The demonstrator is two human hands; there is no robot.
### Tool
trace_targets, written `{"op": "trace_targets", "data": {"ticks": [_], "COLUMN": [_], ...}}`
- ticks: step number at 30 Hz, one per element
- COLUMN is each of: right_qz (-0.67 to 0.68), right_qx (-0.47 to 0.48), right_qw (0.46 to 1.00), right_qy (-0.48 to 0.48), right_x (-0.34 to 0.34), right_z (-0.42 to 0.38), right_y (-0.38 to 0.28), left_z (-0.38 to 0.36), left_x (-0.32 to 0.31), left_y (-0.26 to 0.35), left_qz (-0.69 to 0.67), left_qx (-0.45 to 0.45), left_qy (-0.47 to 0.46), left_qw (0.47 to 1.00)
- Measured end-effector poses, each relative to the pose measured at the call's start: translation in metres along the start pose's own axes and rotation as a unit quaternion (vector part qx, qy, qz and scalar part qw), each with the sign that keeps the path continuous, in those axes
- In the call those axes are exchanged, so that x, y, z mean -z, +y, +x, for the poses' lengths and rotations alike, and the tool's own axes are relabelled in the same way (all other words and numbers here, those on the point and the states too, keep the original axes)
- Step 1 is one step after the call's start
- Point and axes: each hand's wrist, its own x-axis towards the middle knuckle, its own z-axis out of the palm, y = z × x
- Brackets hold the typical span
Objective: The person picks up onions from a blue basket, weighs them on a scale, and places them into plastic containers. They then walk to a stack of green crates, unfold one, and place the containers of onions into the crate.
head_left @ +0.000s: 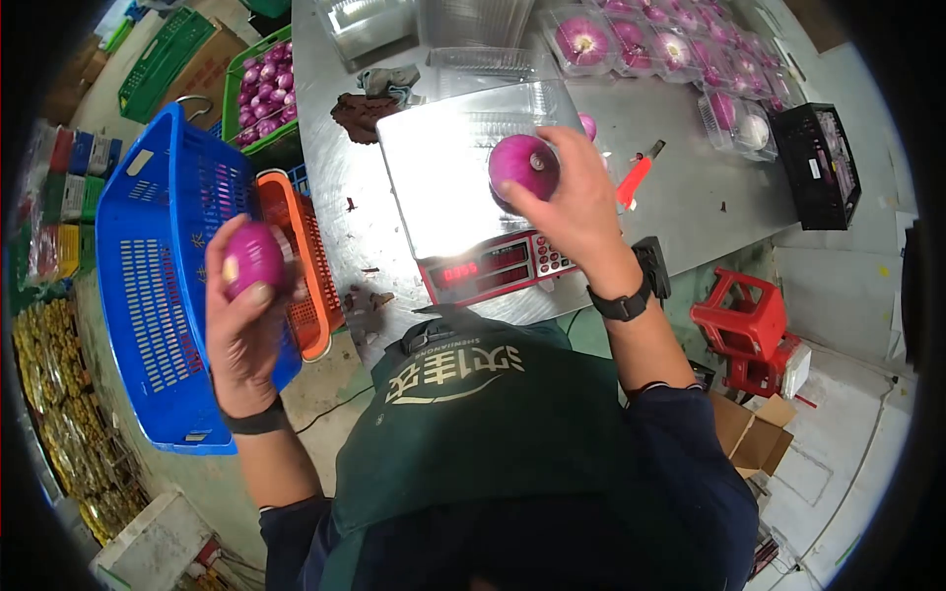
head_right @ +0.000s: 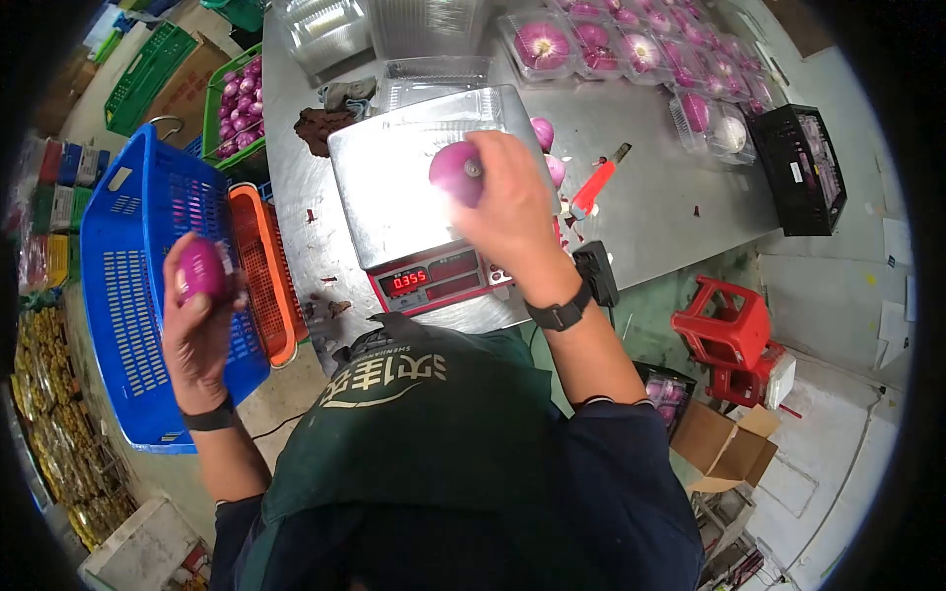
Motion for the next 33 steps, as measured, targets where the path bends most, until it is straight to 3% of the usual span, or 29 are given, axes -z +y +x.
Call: {"op": "trace_targets", "data": {"ticks": [2,4,8,9,11,12,14,16,17,18,20,22,23,26,28,30,31,33], "right_qz": [0.014,-0.099,-0.203,-0.238,-0.189,-0.138,-0.075,0.046,0.057,0.055,0.023,0.009,-0.005,-0.001,0.029,0.079,0.091,0.102], "right_qx": [0.002,0.017,-0.002,0.05,0.05,0.047,0.024,-0.02,-0.019,-0.024,0.035,0.028,0.022,0.019,0.011,0.002,-0.049,-0.099], "right_qw": [1.0,0.988,0.958,0.962,0.974,0.983,0.993,0.998,0.998,0.998,0.998,0.998,0.997,0.998,0.999,0.997,0.994,0.99], "right_qy": [-0.02,-0.12,-0.203,-0.127,-0.117,-0.113,-0.091,-0.024,-0.026,-0.024,-0.04,-0.053,-0.067,-0.057,-0.037,0.018,0.019,0.019], "right_x": [-0.006,-0.006,-0.005,-0.019,-0.013,-0.009,-0.002,0.002,0.008,0.008,0.005,-0.001,-0.003,-0.001,0.007,0.011,0.014,0.013], "right_z": [0.007,0.016,0.026,0.02,0.021,0.021,0.02,0.018,0.018,0.018,0.015,0.01,0.008,0.006,0.008,0.014,0.016,0.022], "right_y": [-0.009,-0.018,-0.022,-0.008,-0.002,0.0,0.005,0.009,0.007,0.009,0.012,0.016,0.017,0.014,0.015,0.027,0.032,0.041], "left_z": [0.008,0.017,0.039,0.044,0.057,0.069,0.075,0.083,0.086,0.088,0.092,0.096,0.098,0.094,0.088,0.08,0.078,0.073], "left_x": [-0.025,-0.049,-0.09,-0.101,-0.116,-0.113,-0.123,-0.129,-0.128,-0.129,-0.131,-0.128,-0.125,-0.118,-0.104,-0.092,-0.082,-0.064], "left_y": [-0.01,-0.02,-0.048,-0.053,-0.067,-0.08,-0.091,-0.099,-0.107,-0.111,-0.118,-0.129,-0.129,-0.13,-0.134,-0.129,-0.13,-0.13], "left_qz": [0.015,0.033,0.201,0.243,0.33,0.449,0.572,0.582,0.602,0.62,0.626,0.638,0.611,0.546,0.519,0.421,0.36,0.295], "left_qx": [0.023,0.042,-0.033,-0.041,-0.072,-0.166,-0.232,-0.208,-0.261,-0.312,-0.305,-0.293,-0.216,-0.236,-0.257,-0.182,-0.119,-0.039], "left_qy": [-0.025,-0.044,-0.066,-0.073,-0.088,-0.11,-0.089,-0.105,-0.107,-0.108,-0.122,-0.162,-0.192,-0.199,-0.145,-0.069,-0.034,0.019], "left_qw": [0.999,0.998,0.977,0.966,0.937,0.871,0.781,0.779,0.747,0.712,0.707,0.693,0.737,0.779,0.802,0.886,0.925,0.955]}}
